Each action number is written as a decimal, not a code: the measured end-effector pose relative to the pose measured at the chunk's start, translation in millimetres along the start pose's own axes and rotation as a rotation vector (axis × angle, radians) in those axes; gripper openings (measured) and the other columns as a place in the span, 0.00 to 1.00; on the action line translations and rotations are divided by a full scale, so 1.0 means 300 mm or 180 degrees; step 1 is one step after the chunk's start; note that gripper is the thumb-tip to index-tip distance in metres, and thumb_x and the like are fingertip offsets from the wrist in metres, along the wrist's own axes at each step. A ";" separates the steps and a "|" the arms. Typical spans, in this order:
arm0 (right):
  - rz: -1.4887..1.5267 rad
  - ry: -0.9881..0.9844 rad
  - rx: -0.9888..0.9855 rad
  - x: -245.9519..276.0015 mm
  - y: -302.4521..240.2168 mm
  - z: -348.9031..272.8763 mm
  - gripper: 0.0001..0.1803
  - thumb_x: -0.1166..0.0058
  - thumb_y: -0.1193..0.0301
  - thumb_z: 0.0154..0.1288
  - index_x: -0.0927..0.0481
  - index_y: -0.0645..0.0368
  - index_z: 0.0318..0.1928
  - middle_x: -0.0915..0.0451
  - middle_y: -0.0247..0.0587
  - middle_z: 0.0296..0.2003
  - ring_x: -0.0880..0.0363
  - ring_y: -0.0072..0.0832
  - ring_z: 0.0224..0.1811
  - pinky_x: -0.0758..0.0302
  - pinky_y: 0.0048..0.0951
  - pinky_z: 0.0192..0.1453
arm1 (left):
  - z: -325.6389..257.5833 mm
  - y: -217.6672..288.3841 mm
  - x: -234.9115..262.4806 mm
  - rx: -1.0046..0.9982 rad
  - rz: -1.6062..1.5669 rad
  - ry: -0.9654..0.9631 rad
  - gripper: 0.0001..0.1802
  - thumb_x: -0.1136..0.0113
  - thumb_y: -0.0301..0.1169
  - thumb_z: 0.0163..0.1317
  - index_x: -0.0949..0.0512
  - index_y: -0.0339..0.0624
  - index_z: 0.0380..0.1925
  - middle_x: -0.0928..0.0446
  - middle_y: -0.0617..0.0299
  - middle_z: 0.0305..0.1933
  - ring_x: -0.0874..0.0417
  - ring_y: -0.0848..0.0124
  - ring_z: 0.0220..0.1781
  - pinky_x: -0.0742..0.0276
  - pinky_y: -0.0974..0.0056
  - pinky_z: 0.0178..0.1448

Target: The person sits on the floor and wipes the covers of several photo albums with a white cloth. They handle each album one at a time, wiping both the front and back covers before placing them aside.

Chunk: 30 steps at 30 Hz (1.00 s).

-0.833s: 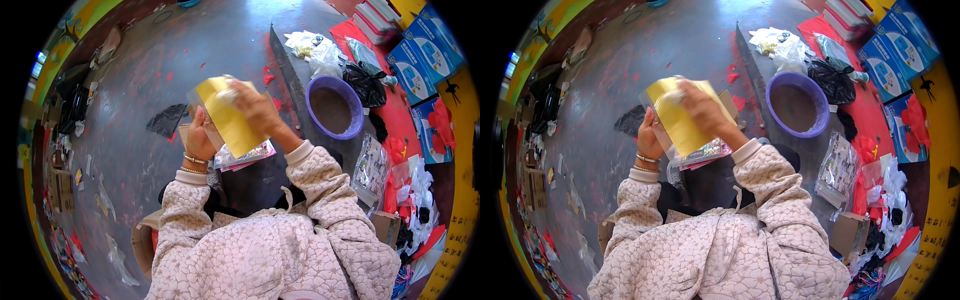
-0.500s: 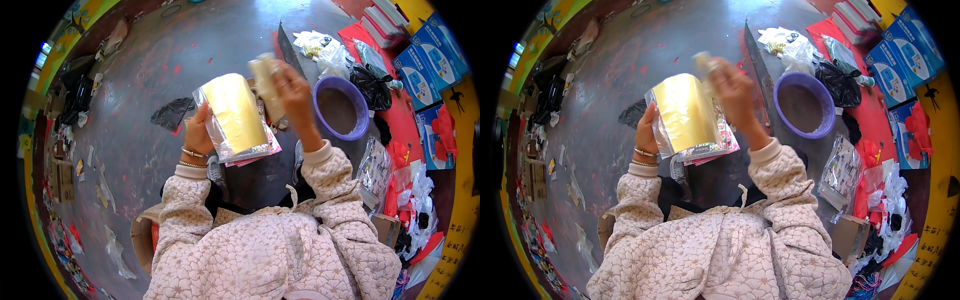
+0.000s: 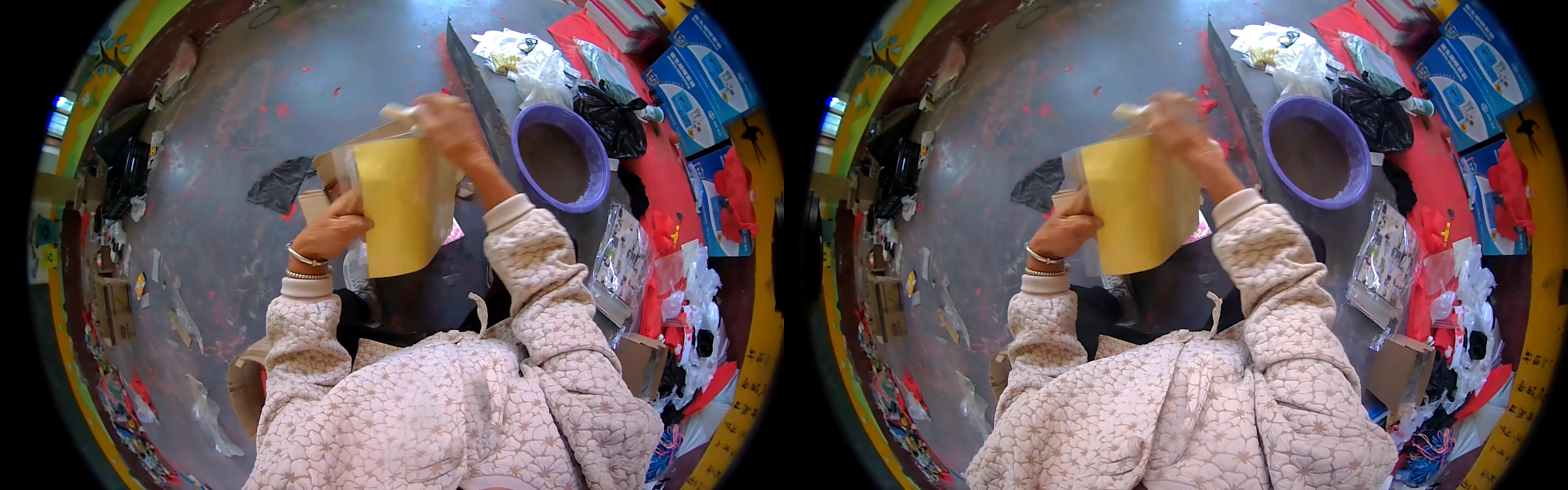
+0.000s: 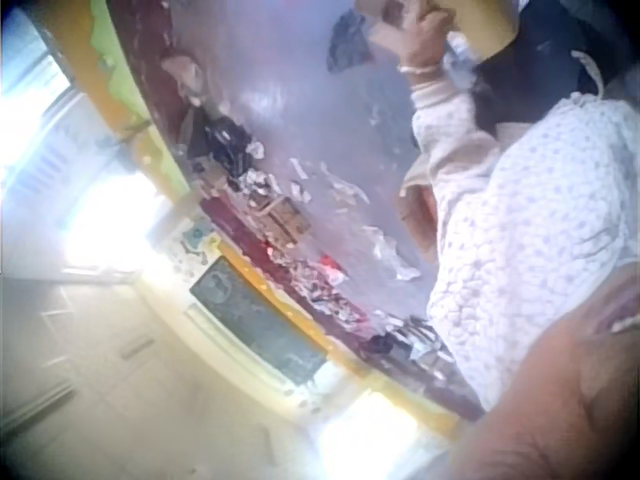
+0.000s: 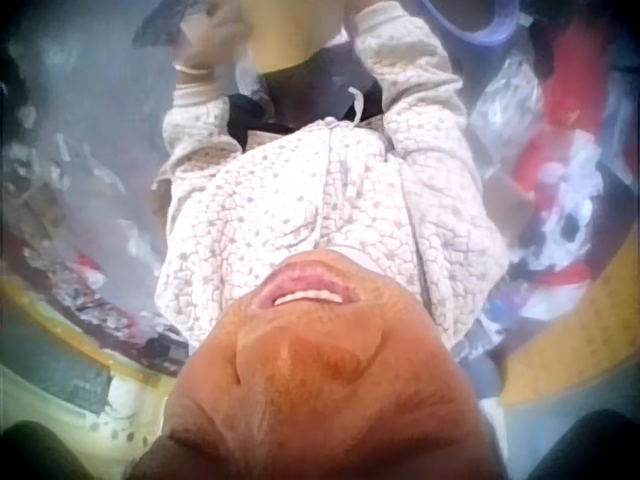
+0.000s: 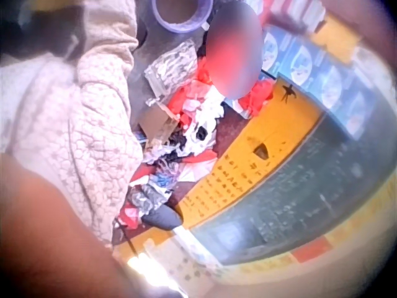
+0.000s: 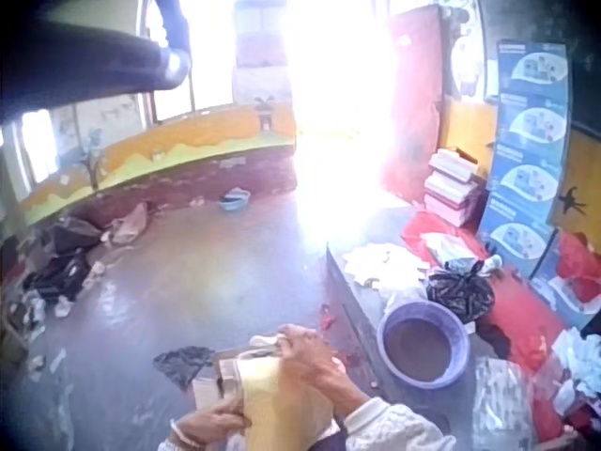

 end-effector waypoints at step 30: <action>0.1674 -0.0604 -0.0058 0.037 -0.203 -0.112 0.15 0.40 0.75 0.45 0.23 0.67 0.37 0.22 0.40 0.29 0.24 0.21 0.31 0.28 0.21 0.37 | 0.011 0.059 0.003 0.0100 -0.0033 -0.0170 0.26 0.46 0.30 0.56 0.36 0.33 0.55 0.28 0.62 0.40 0.27 0.76 0.39 0.30 0.72 0.43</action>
Point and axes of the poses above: each hand's wrist, its own z-axis towards the middle knuckle, its own x-axis out of the back of the hand, y = z × x, the point moved 4 cm from there along z, towards the middle knuckle
